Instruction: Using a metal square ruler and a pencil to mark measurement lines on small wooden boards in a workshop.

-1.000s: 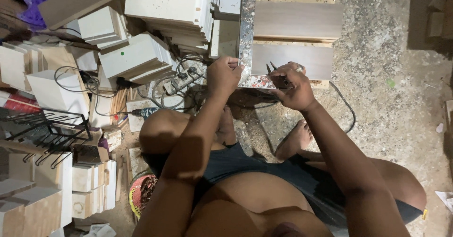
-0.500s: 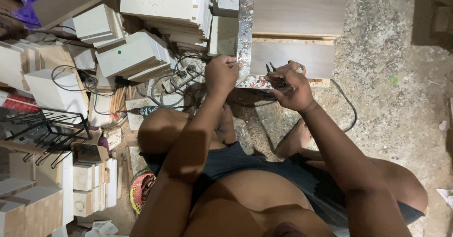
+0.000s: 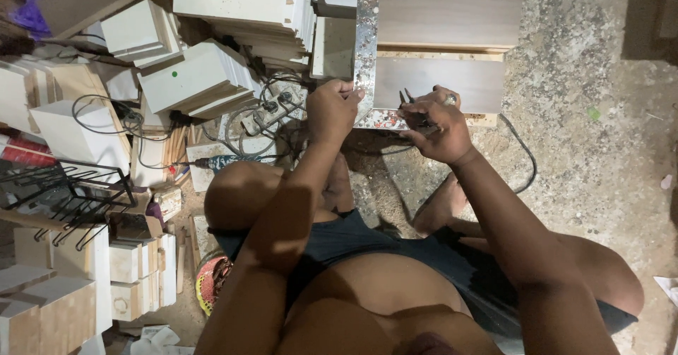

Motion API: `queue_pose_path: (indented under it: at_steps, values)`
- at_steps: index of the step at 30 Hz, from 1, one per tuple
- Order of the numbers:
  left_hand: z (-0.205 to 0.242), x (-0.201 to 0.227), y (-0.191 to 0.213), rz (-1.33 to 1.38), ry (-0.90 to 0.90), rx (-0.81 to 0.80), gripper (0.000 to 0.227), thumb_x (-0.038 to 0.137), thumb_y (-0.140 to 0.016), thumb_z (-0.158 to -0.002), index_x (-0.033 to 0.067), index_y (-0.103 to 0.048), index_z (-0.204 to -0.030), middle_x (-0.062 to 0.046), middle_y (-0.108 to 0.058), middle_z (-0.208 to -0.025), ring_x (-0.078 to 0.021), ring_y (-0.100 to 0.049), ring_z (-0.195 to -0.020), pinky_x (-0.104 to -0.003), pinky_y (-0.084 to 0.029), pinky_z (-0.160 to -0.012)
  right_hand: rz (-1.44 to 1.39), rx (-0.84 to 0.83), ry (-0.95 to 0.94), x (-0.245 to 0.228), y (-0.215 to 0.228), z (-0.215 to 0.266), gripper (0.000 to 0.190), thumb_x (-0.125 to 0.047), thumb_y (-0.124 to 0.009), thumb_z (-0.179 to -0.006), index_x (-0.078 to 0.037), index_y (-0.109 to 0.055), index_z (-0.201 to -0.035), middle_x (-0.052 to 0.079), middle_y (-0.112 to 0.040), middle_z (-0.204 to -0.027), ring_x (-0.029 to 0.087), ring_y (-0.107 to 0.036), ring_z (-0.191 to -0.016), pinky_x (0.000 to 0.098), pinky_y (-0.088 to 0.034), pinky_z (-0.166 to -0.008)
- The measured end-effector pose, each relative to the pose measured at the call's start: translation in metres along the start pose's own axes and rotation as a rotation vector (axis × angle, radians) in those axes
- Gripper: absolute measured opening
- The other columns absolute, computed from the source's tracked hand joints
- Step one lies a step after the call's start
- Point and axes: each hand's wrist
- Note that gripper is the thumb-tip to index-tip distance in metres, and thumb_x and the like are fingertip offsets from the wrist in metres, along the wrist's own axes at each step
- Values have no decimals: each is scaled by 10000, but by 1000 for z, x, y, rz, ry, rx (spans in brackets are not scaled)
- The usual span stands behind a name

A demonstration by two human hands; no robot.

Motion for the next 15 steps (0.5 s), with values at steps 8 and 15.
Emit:
queue_pose_path:
  at_steps: [8, 15]
  values:
    - [-1, 0, 3, 72, 102, -26, 205, 242, -837, -922, 145, -848, -1102, -67, -856, -935, -259, -836, -916, -353, -625, -765, -108, -5, -31, 11, -3, -28, 109, -80, -771, -1063, 25, -786, -1085, 203, -797, -942, 413, -733, -860, 506, -538, -892]
    - [0, -1, 4, 151, 137, -31, 214, 240, -848, -884, 133, -845, -1069, -72, -851, -899, -258, -834, -892, -328, -596, -728, -199, -140, -231, -19, -8, -74, 118, -16, -694, -1089, 60, -777, -1125, 239, -774, -858, 416, -754, -775, 514, -572, -775]
Point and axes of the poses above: each hand's wrist, its own z-axis away from the middle knuckle, its own y-axis out of the back of the hand, x = y × z
